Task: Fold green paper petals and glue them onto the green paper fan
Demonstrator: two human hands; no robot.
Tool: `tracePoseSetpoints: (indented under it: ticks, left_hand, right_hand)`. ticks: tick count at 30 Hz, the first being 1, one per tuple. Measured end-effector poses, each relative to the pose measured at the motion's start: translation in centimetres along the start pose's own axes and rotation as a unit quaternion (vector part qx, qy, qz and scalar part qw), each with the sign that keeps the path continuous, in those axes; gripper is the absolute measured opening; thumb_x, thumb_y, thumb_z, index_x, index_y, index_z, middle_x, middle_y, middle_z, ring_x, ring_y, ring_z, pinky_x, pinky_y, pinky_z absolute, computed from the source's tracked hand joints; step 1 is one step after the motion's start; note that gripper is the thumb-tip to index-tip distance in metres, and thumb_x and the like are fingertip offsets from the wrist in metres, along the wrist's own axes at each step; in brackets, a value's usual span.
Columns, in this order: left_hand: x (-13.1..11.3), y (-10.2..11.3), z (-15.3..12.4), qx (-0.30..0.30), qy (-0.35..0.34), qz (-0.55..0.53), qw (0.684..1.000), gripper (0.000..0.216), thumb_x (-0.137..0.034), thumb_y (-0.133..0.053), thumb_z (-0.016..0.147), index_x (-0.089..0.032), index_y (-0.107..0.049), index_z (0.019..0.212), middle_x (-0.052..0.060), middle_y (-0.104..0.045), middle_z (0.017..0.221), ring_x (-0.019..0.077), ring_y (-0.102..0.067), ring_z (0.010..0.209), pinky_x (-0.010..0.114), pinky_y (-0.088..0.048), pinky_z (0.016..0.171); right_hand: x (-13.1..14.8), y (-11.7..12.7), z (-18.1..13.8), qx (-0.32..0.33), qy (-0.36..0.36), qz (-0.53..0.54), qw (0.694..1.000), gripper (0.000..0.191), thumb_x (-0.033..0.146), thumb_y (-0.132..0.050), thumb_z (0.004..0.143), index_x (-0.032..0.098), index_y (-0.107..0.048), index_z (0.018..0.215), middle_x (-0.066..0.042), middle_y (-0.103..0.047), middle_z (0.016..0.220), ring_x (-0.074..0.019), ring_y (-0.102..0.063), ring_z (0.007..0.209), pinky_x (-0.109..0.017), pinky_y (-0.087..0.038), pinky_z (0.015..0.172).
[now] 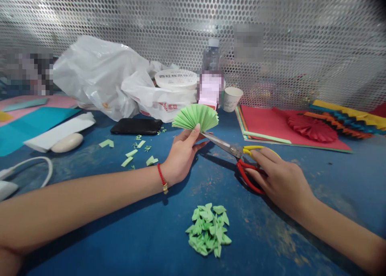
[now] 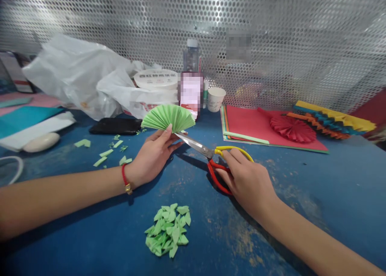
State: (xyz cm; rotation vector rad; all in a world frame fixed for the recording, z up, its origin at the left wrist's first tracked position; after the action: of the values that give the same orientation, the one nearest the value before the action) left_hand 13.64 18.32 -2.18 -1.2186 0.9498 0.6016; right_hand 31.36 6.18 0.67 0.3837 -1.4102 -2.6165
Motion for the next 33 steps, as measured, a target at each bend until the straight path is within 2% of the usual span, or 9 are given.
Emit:
tracePoseSetpoints:
  ticks: [6,13,18,26,33]
  left_hand:
    - [0.02,-0.04,-0.02,-0.003,0.014,0.016,1.0,0.032,-0.045,-0.08,0.078,-0.015,-0.071,0.087,0.01,-0.076,0.098,0.027,-0.068,0.108,0.037,-0.051,0.091]
    - [0.04,0.08,-0.04,0.002,0.006,0.026,1.0,0.028,-0.042,-0.074,0.085,-0.015,-0.071,0.089,0.009,-0.075,0.101,0.025,-0.068,0.105,0.034,-0.052,0.088]
    - [0.02,0.12,-0.09,-0.005,0.007,0.027,1.0,0.026,-0.04,-0.072,0.086,-0.014,-0.072,0.088,0.01,-0.075,0.1,0.0247,-0.068,0.105,0.034,-0.052,0.089]
    - [-0.04,-0.06,-0.06,-0.004,0.01,0.008,1.0,0.031,-0.041,-0.08,0.079,-0.012,-0.072,0.085,0.011,-0.076,0.094,0.0264,-0.068,0.106,0.036,-0.051,0.093]
    - [0.01,0.09,-0.03,-0.023,0.031,-0.007,0.999,0.029,-0.039,-0.076,0.084,-0.01,-0.072,0.081,0.01,-0.076,0.085,0.0246,-0.07,0.103,0.036,-0.05,0.096]
  right_hand:
    - [0.13,0.11,0.01,0.018,0.005,0.013,1.0,0.039,0.038,-0.034,0.105,0.014,-0.065,0.108,-0.01,-0.074,0.101,-0.0208,-0.073,0.073,-0.028,-0.05,0.052]
    - [0.64,0.61,0.04,-0.003,0.012,-0.016,1.0,0.05,0.044,-0.028,0.106,0.014,-0.067,0.105,-0.009,-0.074,0.095,-0.0191,-0.072,0.065,-0.028,-0.04,0.044]
    - [0.68,0.62,0.12,0.002,0.016,-0.015,1.0,0.052,0.044,-0.026,0.107,0.014,-0.067,0.105,-0.009,-0.075,0.097,-0.0187,-0.072,0.067,-0.028,-0.041,0.045]
    - [0.7,0.68,0.11,-0.005,0.027,-0.017,0.999,0.051,0.044,-0.026,0.107,0.013,-0.067,0.105,-0.01,-0.075,0.095,-0.0194,-0.072,0.065,-0.029,-0.044,0.046]
    - [0.81,0.43,-0.11,-0.006,0.037,-0.012,0.999,0.045,0.043,-0.03,0.106,0.015,-0.065,0.108,-0.009,-0.075,0.1,-0.0202,-0.073,0.069,-0.029,-0.044,0.046]
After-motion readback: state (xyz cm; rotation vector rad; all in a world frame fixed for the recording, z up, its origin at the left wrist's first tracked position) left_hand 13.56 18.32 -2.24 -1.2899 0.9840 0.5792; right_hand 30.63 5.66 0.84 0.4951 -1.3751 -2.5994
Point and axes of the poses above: each hand's wrist, its own z-axis towards the middle knuckle, its own y-axis out of the back of the hand, x = y × z, the point moved 7 cm from there along z, towards the middle knuckle
